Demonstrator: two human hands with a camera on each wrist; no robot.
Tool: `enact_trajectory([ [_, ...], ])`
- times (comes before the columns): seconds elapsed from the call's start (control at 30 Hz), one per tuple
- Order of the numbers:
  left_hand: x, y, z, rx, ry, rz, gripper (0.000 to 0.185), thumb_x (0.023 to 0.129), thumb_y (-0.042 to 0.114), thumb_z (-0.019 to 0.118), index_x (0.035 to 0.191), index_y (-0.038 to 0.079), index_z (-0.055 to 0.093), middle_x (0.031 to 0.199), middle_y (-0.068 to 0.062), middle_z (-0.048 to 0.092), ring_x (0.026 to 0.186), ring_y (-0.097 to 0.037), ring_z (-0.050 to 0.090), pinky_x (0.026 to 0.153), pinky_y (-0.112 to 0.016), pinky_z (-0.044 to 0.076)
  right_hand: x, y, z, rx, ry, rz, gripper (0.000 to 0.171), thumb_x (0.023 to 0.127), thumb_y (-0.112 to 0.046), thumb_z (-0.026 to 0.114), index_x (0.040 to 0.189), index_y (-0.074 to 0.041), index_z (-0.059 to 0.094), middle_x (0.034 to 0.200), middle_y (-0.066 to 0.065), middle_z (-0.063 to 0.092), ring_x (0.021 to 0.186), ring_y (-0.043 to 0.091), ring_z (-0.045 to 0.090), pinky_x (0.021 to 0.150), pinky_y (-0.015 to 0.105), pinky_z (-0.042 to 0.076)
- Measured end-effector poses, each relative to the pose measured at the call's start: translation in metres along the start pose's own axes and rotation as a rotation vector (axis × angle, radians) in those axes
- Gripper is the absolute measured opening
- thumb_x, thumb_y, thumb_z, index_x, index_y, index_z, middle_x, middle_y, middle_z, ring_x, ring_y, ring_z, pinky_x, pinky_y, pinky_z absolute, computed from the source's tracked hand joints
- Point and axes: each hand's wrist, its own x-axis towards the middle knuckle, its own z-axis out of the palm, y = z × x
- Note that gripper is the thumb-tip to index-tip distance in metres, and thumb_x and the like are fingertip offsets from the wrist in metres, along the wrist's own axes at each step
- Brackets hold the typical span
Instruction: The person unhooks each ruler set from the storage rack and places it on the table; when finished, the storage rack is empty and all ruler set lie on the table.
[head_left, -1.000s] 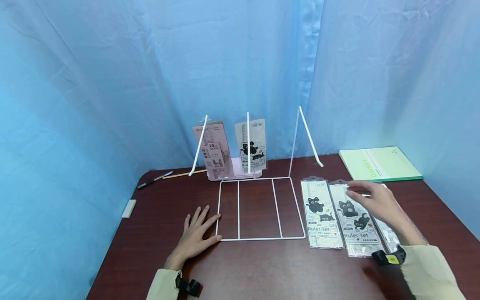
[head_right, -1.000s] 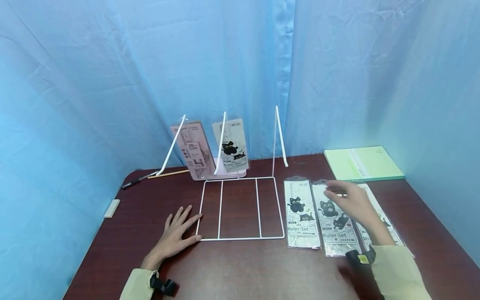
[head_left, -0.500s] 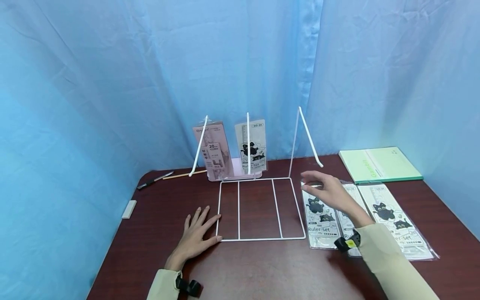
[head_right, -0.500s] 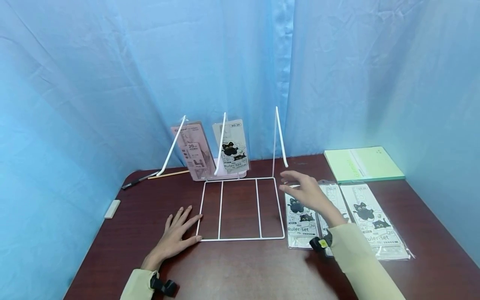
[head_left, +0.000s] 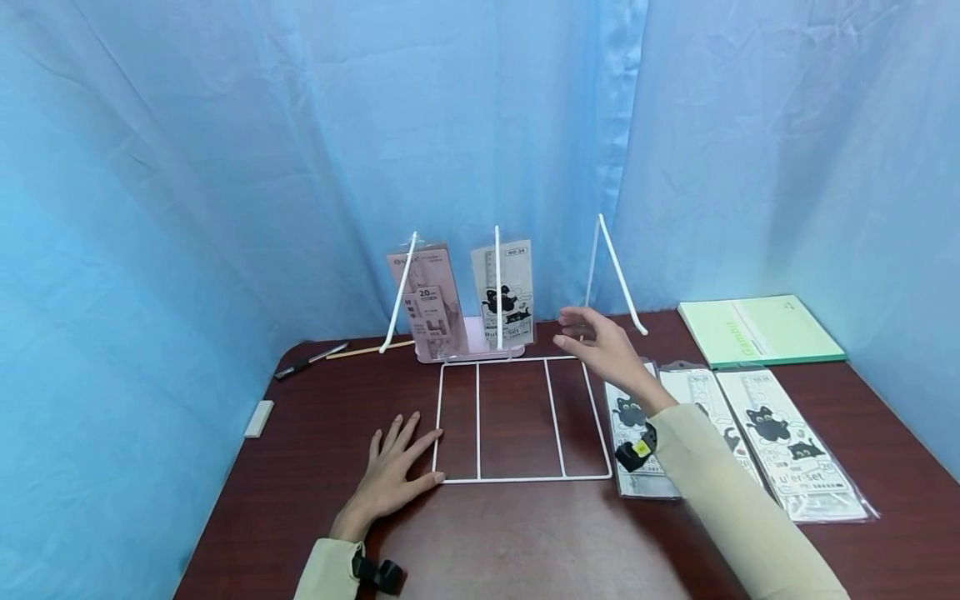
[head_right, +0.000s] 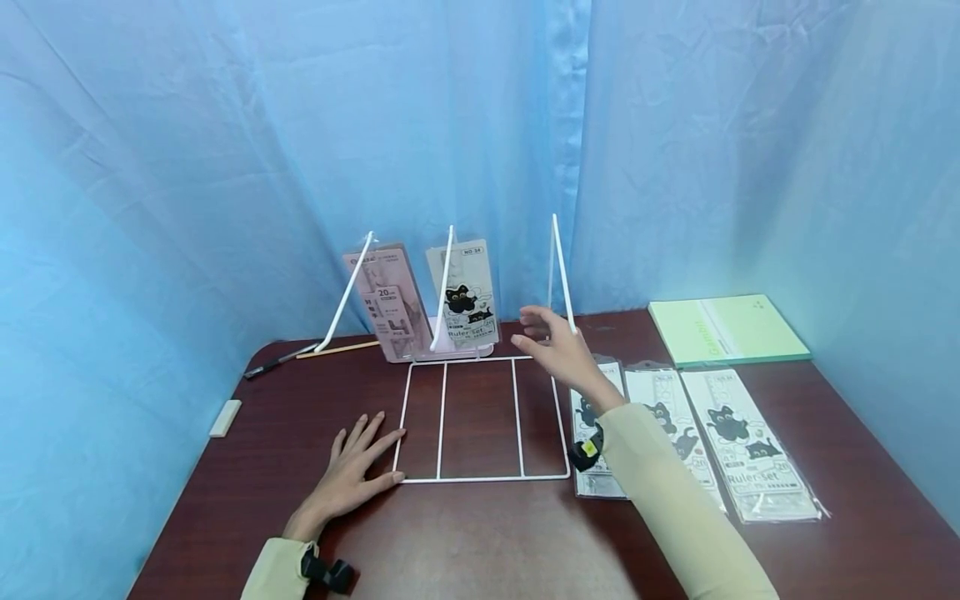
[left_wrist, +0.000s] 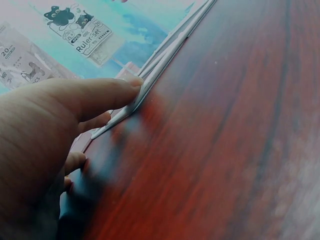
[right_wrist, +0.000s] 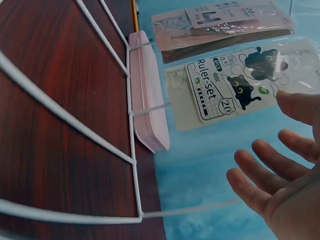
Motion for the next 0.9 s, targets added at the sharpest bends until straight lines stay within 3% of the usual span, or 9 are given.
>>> enact_trajectory([
  [0.23,0.0,0.0,0.0,0.006,0.005,-0.004,0.068,0.088,0.052,0.068,0.148,0.026,0.051,0.166,-0.018,0.026,0.156,-0.044,0.013,0.117,-0.074,0.006,0.02,-0.009,0.013,0.03,-0.003,-0.009,0.058,0.096,-0.019,0.068,0.147,-0.004,0.045,0.145,0.024,0.053,0.128,0.042,0.06,0.104,0.053,0.051],
  [0.63,0.0,0.0,-0.001,-0.004,0.002,0.002,0.067,0.089,0.051,0.068,0.149,0.025,0.05,0.166,-0.018,0.025,0.156,-0.044,0.012,0.118,-0.073,0.005,0.045,-0.019,0.024,0.096,0.059,0.001,0.063,0.094,-0.022,0.071,0.146,-0.002,0.044,0.143,0.024,0.055,0.133,0.042,0.054,0.113,0.052,0.043],
  [0.9,0.0,0.0,0.0,-0.001,-0.001,-0.002,0.067,0.089,0.052,0.068,0.149,0.026,0.05,0.166,-0.017,0.025,0.156,-0.044,0.012,0.118,-0.073,0.005,0.057,-0.018,0.035,0.243,0.082,-0.014,0.063,0.09,-0.008,0.073,0.144,0.006,0.044,0.138,0.032,0.057,0.129,0.046,0.056,0.112,0.051,0.045],
])
